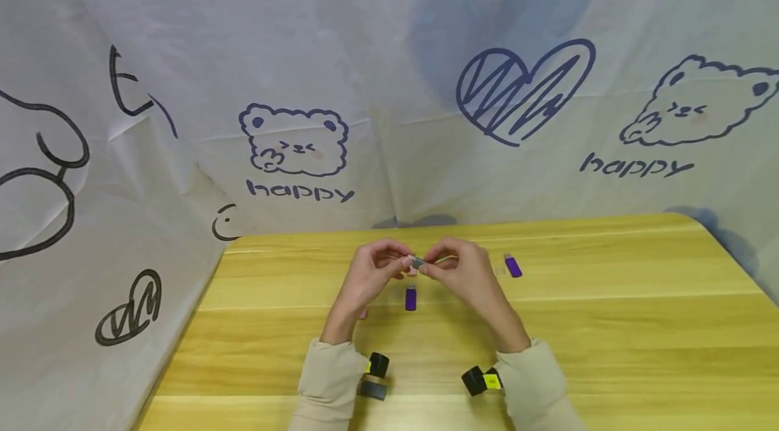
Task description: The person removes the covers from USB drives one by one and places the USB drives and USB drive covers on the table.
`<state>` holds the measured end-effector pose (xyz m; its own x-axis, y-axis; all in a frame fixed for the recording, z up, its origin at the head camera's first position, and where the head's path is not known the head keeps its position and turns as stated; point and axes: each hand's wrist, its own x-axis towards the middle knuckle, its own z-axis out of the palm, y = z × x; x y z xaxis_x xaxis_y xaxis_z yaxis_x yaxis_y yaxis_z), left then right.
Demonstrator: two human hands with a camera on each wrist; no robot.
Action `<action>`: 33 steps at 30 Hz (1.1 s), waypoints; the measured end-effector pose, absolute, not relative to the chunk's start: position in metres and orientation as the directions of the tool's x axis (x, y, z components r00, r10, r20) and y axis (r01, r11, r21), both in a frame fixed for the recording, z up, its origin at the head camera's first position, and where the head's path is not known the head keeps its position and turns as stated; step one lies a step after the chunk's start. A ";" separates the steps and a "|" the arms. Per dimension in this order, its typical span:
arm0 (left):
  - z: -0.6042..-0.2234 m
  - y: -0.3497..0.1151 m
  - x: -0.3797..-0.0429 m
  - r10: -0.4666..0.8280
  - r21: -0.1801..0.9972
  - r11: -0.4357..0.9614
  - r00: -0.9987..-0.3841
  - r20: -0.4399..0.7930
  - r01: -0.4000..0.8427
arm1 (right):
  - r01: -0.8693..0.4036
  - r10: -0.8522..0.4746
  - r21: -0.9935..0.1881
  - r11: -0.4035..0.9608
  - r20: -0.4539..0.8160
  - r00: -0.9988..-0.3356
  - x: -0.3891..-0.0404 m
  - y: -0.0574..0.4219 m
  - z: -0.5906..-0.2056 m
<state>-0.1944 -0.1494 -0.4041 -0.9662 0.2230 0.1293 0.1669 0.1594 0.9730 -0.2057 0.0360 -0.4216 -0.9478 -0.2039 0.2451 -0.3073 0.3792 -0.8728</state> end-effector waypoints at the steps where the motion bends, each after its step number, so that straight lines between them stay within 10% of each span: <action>1: -0.404 -0.149 -0.194 0.219 0.972 0.164 -0.967 0.130 0.168 | -0.305 -0.208 -0.872 0.382 0.241 -0.948 -0.206 0.035 -0.422; 33: -0.434 -0.147 -0.211 0.075 0.967 0.180 -0.983 0.168 0.179 | -0.265 -0.240 -0.892 0.366 0.185 -0.953 -0.208 0.033 -0.431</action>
<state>-0.2112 -0.1466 -0.4339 -0.9829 0.0750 0.1683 0.1793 0.1797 0.9672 -0.2083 0.0330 -0.4311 -0.9530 -0.2399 0.1851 -0.2654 0.3660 -0.8920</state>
